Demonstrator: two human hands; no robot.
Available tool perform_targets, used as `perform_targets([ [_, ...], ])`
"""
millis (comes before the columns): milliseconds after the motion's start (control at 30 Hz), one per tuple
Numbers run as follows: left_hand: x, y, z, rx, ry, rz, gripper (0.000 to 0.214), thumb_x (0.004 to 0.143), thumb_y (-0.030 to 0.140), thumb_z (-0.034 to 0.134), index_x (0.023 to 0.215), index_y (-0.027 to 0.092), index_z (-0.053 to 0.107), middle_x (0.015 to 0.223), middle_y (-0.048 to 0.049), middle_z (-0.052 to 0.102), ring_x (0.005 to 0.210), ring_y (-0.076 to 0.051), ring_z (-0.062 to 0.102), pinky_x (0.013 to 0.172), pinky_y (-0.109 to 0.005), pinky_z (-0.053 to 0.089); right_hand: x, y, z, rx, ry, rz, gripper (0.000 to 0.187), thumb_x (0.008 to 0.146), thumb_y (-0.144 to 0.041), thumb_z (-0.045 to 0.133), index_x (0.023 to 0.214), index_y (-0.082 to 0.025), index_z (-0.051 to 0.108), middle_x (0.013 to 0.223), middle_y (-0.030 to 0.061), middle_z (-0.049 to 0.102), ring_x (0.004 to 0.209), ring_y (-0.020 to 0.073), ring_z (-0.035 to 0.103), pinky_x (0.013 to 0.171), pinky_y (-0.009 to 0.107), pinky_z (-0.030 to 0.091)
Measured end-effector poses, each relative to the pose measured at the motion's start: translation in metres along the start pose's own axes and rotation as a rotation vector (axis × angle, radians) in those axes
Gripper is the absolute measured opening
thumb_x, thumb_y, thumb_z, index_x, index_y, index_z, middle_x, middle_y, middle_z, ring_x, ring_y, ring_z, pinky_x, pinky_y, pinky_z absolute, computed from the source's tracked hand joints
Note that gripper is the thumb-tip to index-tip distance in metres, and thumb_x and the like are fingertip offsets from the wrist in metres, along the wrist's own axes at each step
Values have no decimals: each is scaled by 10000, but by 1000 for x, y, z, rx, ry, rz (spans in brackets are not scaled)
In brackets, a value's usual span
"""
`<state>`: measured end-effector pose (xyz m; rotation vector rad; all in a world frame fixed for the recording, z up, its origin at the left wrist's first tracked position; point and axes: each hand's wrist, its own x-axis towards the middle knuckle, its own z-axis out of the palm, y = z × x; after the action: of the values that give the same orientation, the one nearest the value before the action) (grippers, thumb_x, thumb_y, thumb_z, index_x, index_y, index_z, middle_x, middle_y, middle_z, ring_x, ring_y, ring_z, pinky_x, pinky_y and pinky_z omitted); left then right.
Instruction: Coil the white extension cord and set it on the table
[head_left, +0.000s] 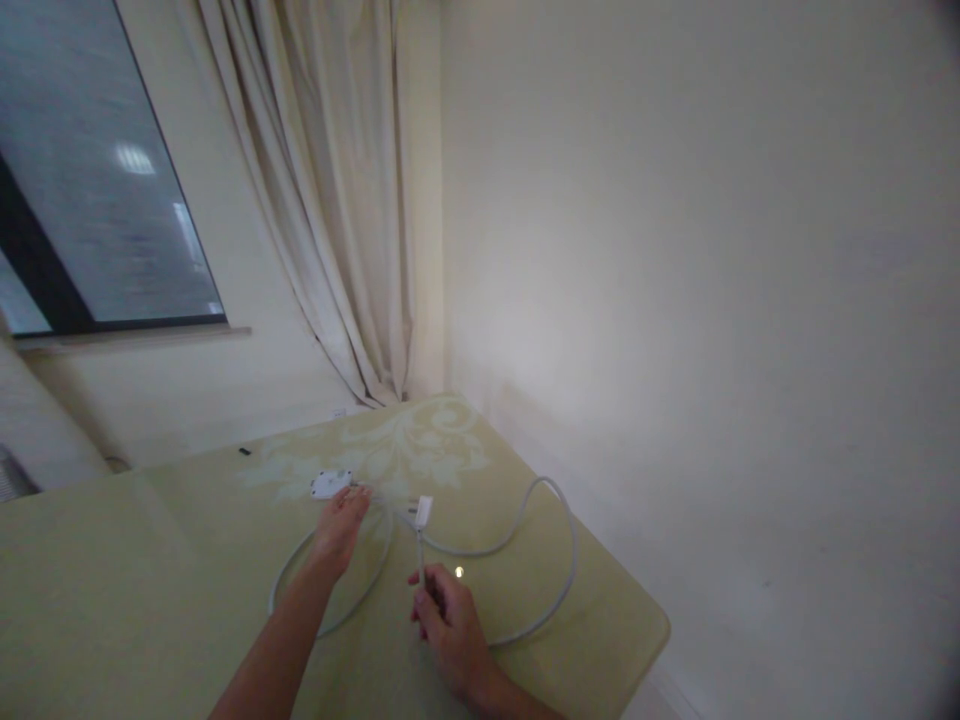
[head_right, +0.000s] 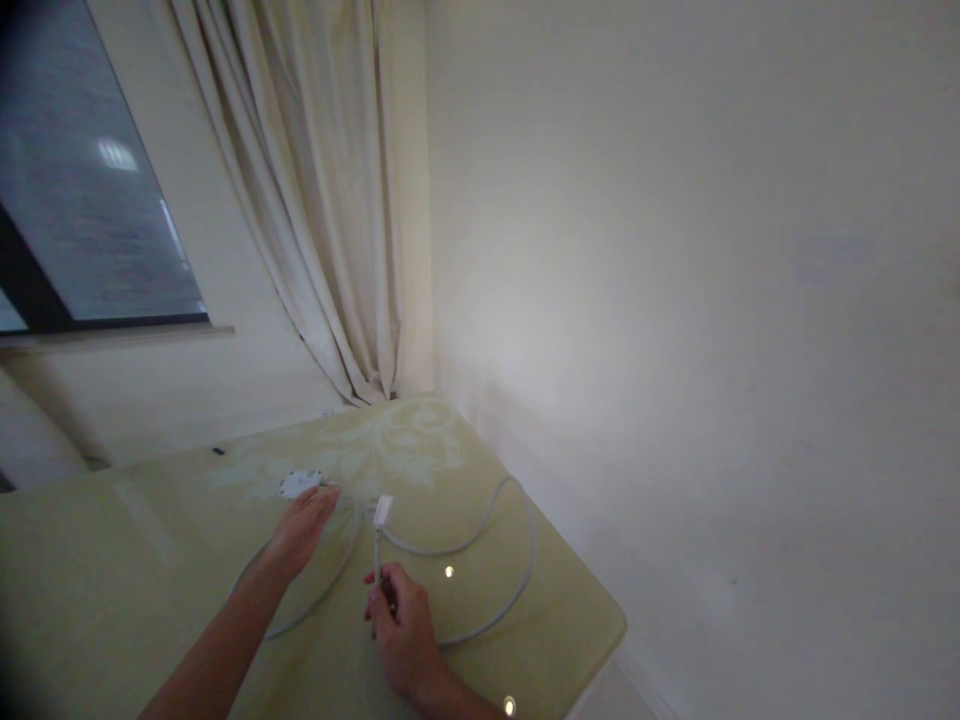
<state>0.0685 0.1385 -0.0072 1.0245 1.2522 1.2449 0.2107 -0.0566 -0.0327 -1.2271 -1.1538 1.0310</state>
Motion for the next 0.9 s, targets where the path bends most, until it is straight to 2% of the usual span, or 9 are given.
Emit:
perform_targets([
  [133, -23, 0, -47, 242, 47, 87, 333, 726, 264, 747, 1033, 184, 646, 1254, -172, 679, 1289, -366, 578, 1078, -528, 446, 1, 3, -3, -15, -11, -8, 478, 955, -592, 553, 1148, -169, 663, 776, 21, 608, 616, 137, 551, 598, 255, 437],
  [233, -46, -15, -88, 782, 172, 261, 346, 788, 397, 619, 1052, 175, 650, 1269, -226, 639, 1339, -466, 483, 1094, -660, 356, 1, 1, -5, -115, -15, -48, 403, 996, -499, 501, 1174, -183, 675, 805, 31, 635, 640, 150, 560, 626, 264, 436],
  [300, -59, -26, -109, 1048, 169, 331, 362, 863, 407, 458, 1032, 145, 642, 1157, -257, 655, 1209, -448, 577, 1036, -629, 416, 1, -5, -4, -251, -34, -97, 293, 1005, -378, 483, 1086, -198, 699, 797, 28, 649, 679, 162, 571, 670, 272, 427],
  [367, -67, -35, -124, 1085, 128, 326, 360, 878, 368, 366, 980, 140, 625, 1057, -254, 669, 1087, -403, 647, 976, -554, 479, 3, -13, -1, -394, -87, -150, 238, 990, -267, 481, 989, -209, 712, 766, 20, 655, 698, 170, 579, 696, 276, 409],
  [500, -78, -35, -134, 811, 122, 126, 272, 796, 414, 465, 896, 190, 581, 890, -168, 711, 947, -359, 701, 881, -473, 536, 12, -21, 16, -605, -162, -251, 241, 968, -204, 494, 958, -220, 734, 830, 50, 710, 734, 195, 608, 720, 292, 417],
  [600, -91, -25, -131, 446, 92, -82, 361, 727, 478, 591, 935, 184, 609, 830, -106, 727, 842, -312, 721, 751, -411, 569, 18, -19, 31, -757, -187, -283, 228, 938, -182, 518, 939, -195, 745, 876, 86, 722, 765, 213, 621, 741, 310, 440],
  [667, -101, -18, -125, 212, 24, -154, 428, 687, 494, 691, 968, 174, 644, 872, -96, 745, 851, -282, 734, 710, -365, 577, 21, -18, 41, -803, -212, -280, 206, 886, -139, 541, 898, -180, 742, 874, 87, 709, 762, 205, 618, 733, 304, 451],
  [767, -114, -8, -110, -93, -67, -191, 480, 611, 419, 846, 990, 169, 693, 937, -85, 764, 897, -254, 745, 762, -328, 595, 28, -20, 57, -745, -232, -281, 187, 843, -109, 568, 878, -178, 738, 908, 86, 705, 811, 204, 639, 750, 297, 472],
  [900, -120, -8, -96, -349, -67, -212, 411, 571, 344, 927, 888, 163, 736, 891, -55, 766, 866, -205, 739, 800, -275, 597, 36, -28, 78, -466, -168, -228, 301, 868, -130, 605, 1151, -181, 694, 903, 61, 730, 822, 193, 684, 773, 288, 504],
])
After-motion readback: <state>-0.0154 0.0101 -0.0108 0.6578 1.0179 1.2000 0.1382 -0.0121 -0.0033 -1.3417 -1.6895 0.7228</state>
